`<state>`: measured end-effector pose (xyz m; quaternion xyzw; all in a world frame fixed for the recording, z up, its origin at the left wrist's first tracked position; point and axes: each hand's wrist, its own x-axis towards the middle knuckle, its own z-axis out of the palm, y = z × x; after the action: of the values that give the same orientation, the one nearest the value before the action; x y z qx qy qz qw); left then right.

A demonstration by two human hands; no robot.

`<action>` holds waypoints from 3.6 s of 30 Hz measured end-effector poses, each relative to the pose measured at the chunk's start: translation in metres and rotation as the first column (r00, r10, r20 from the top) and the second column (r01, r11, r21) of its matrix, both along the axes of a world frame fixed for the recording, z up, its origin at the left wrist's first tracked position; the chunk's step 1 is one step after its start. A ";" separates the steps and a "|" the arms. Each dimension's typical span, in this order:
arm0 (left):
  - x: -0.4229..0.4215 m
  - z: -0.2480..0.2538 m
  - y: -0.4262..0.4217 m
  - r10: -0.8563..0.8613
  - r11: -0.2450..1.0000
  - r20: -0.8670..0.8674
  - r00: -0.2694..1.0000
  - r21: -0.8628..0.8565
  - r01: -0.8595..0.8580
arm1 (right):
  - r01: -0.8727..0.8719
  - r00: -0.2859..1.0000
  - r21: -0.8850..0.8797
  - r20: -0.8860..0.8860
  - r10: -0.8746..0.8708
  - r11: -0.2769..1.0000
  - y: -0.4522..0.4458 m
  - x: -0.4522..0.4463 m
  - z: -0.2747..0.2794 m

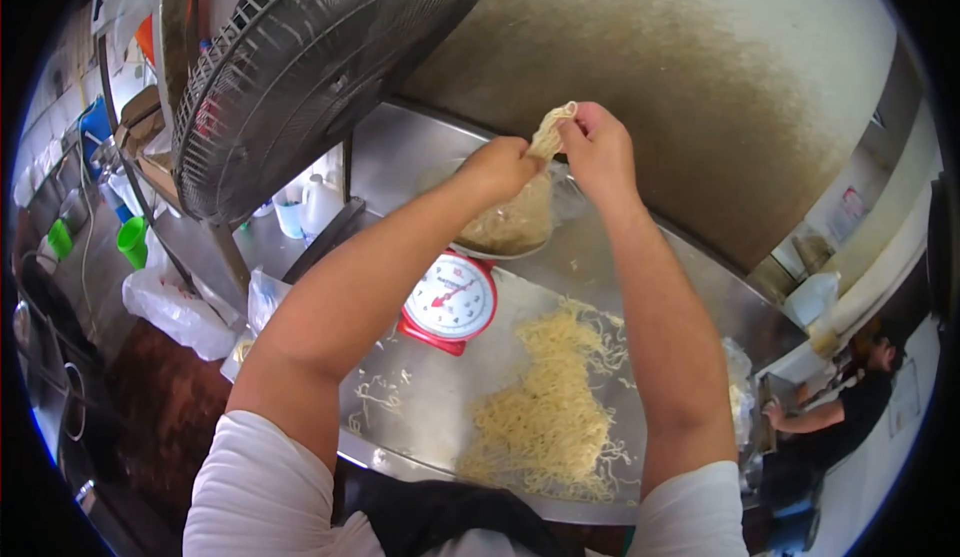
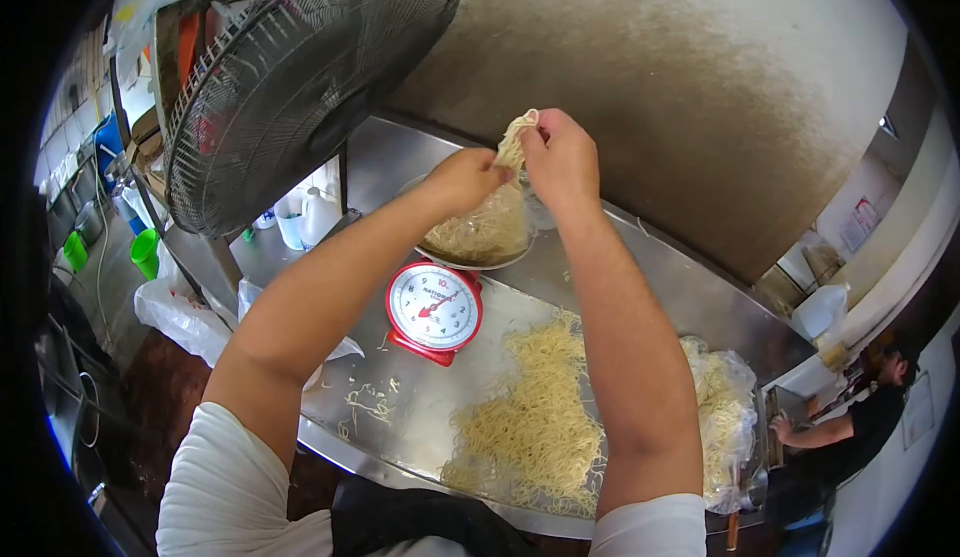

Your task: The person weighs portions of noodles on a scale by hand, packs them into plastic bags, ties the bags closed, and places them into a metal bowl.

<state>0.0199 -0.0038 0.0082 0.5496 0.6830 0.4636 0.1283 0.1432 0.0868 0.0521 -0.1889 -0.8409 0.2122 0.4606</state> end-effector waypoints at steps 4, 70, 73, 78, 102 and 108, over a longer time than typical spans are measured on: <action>-0.018 -0.009 0.018 0.009 0.985 0.064 0.998 0.169 -0.020 | 0.039 0.977 -0.155 0.214 -0.005 0.987 0.006 0.015 0.000; 0.032 0.103 -0.152 -0.586 0.806 0.404 0.703 0.196 0.559 | -0.079 0.874 -0.471 0.391 0.288 0.879 -0.043 0.103 0.001; 0.053 0.094 -0.151 -0.537 0.841 0.366 0.760 0.308 0.445 | -0.204 0.903 -0.576 0.201 0.379 0.791 -0.077 0.109 -0.015; 0.047 0.093 -0.158 -0.693 0.711 0.424 0.583 0.534 0.457 | -0.152 0.922 -0.443 0.259 0.288 0.884 -0.056 0.113 -0.070; 0.111 -0.142 -0.146 -0.363 0.742 0.878 0.311 0.070 0.666 | -0.162 0.883 -0.633 0.250 0.398 0.757 -0.095 0.170 -0.119; 0.148 -0.215 -0.124 -0.287 0.838 0.794 0.537 -0.064 0.543 | -0.046 0.930 -0.939 0.085 0.359 0.341 -0.116 0.209 -0.217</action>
<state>0.1675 -0.1273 -0.2070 0.4254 0.4749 0.4939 0.5912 0.3526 -0.0295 -0.1649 -0.3346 -0.6476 0.6737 0.1220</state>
